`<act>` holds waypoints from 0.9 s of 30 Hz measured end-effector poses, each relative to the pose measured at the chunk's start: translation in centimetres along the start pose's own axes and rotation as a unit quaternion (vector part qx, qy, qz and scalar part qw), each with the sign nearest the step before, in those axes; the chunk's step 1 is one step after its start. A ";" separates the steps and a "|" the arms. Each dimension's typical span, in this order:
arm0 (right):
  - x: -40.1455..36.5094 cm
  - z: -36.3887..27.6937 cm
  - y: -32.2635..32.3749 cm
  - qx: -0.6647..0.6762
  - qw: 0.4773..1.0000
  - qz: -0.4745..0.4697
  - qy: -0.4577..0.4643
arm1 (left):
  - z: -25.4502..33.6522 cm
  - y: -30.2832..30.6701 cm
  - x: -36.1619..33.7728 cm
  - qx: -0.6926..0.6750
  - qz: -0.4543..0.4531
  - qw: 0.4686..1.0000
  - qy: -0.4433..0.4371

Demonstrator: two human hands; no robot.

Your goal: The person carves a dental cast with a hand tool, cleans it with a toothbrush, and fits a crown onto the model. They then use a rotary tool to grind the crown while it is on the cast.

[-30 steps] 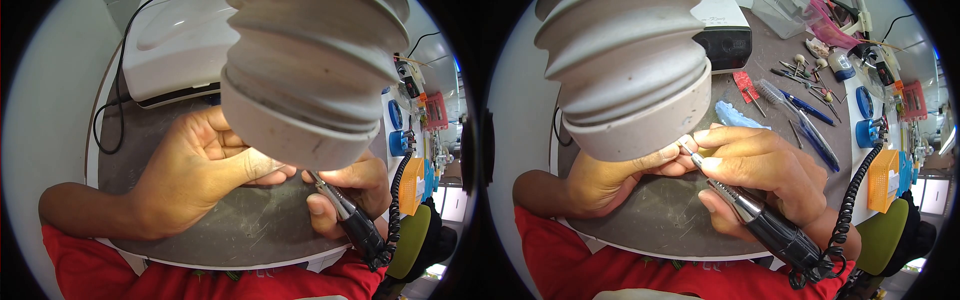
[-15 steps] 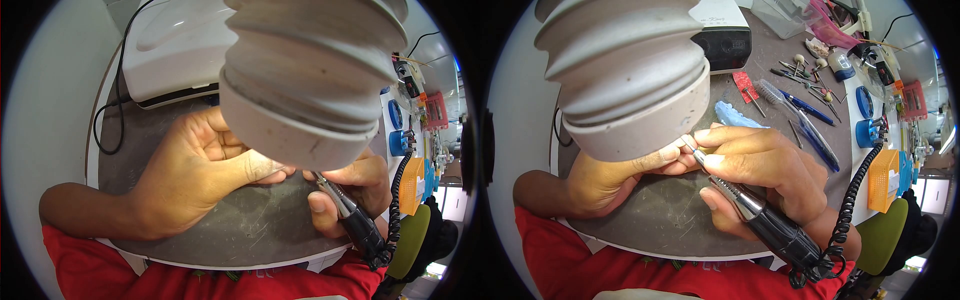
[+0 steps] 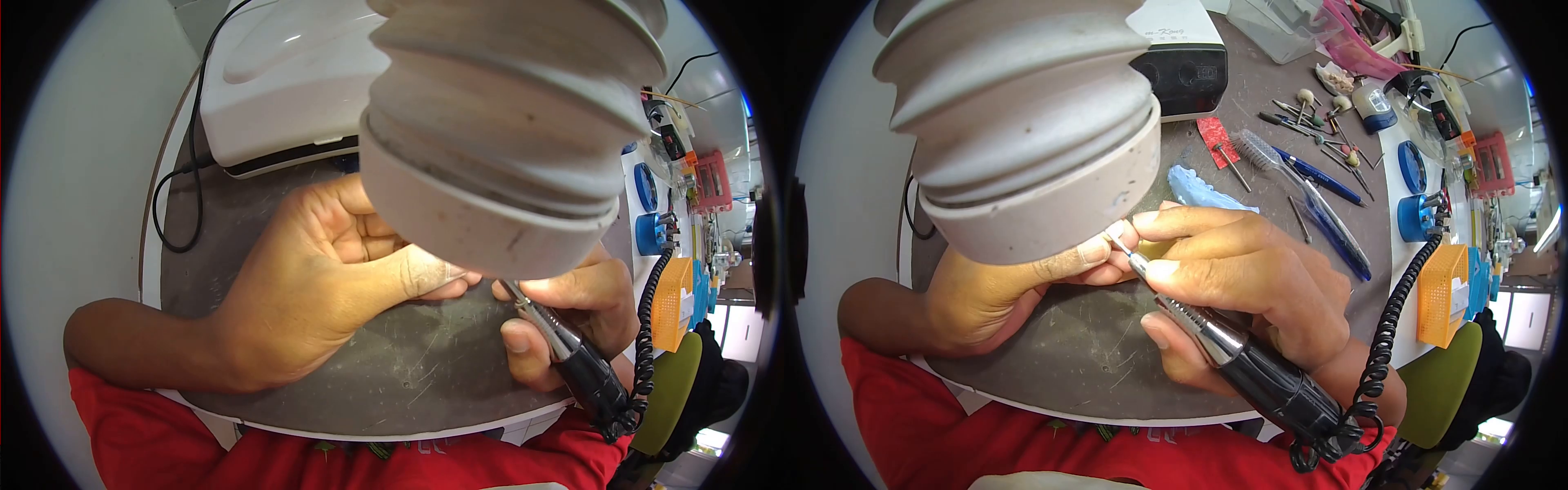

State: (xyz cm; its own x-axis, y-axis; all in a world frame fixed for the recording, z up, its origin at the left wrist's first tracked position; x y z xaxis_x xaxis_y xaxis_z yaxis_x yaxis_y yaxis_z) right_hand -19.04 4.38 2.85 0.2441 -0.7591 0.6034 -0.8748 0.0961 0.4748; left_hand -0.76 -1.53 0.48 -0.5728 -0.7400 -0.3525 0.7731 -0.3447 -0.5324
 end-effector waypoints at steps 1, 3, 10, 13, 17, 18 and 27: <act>0.0 -0.1 0.0 -0.001 1.000 -0.002 -0.002 | 0.0 0.0 0.0 0.000 0.003 1.000 0.000; -0.1 0.3 -0.2 0.002 1.000 0.004 0.004 | 0.0 0.0 0.0 -0.001 0.006 1.000 0.001; 0.1 0.1 -0.1 0.002 1.000 -0.007 0.004 | -0.2 0.2 0.2 0.006 -0.005 1.000 -0.005; -0.2 0.6 -0.1 -0.006 1.000 0.021 0.022 | 0.1 0.1 0.1 0.008 -0.005 1.000 -0.003; -0.3 0.6 -0.1 0.019 0.999 0.030 0.022 | 0.2 0.0 0.0 -0.009 -0.006 1.000 0.007; -0.2 0.5 0.0 0.007 1.000 0.017 0.021 | 0.1 0.0 0.0 -0.009 -0.006 1.000 0.007; -0.4 0.0 -0.2 0.020 1.000 0.017 0.001 | 0.0 0.1 0.1 -0.006 -0.017 1.000 -0.017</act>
State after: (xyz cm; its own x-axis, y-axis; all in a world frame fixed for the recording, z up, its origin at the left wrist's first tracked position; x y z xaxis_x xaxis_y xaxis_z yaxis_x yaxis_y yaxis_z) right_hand -19.01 4.62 2.54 0.2154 -0.7551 0.6192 -0.8985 0.0952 0.4285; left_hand -0.73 -1.60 0.40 -0.5888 -0.7476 -0.3073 0.7499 -0.3634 -0.5527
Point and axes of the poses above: each hand's wrist, its own x-axis towards the middle knuckle, its own y-axis out of the back of the hand, z = x × y, the point moved 2 cm from there along x, towards the middle knuckle, and after that the axes turned 11 degrees about z, right-handed, at the moved point
